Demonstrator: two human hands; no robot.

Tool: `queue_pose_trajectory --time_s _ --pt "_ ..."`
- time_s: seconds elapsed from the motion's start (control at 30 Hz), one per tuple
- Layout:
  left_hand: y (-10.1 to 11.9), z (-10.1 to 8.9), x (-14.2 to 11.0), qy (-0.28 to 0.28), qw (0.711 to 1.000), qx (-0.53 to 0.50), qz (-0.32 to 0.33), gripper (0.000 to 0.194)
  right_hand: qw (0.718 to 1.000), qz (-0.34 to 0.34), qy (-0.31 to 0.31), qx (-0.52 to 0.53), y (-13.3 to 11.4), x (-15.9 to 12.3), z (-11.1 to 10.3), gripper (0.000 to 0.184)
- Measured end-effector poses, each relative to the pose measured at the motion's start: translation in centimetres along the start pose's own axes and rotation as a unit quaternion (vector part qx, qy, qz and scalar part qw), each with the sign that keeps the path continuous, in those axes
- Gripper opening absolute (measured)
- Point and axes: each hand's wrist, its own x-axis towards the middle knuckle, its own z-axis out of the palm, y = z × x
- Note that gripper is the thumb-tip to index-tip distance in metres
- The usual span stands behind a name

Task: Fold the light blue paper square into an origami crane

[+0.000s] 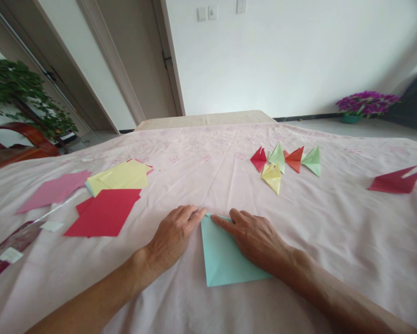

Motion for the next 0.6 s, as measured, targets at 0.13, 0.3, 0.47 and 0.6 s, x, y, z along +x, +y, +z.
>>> queue_pose_trajectory --time_s 0.13,0.3,0.47,0.6 --pt "1.1 0.0 -0.1 -0.02 0.999 0.036 -0.011 0.055 1.0 0.003 0.001 -0.008 -0.1 0.0 0.0 0.052" --pt "1.5 0.1 0.0 -0.027 0.998 0.061 -0.014 0.053 1.0 0.003 -0.013 -0.014 -0.1 0.1 0.0 0.056" --pt "1.5 0.1 0.1 -0.031 0.997 0.071 -0.017 0.05 1.0 -0.004 0.0 -0.008 0.0 0.1 0.1 0.057" --pt "1.6 0.0 0.0 -0.036 0.996 0.086 -0.018 0.048 1.0 -0.006 0.007 -0.006 0.0 0.1 0.2 0.057"
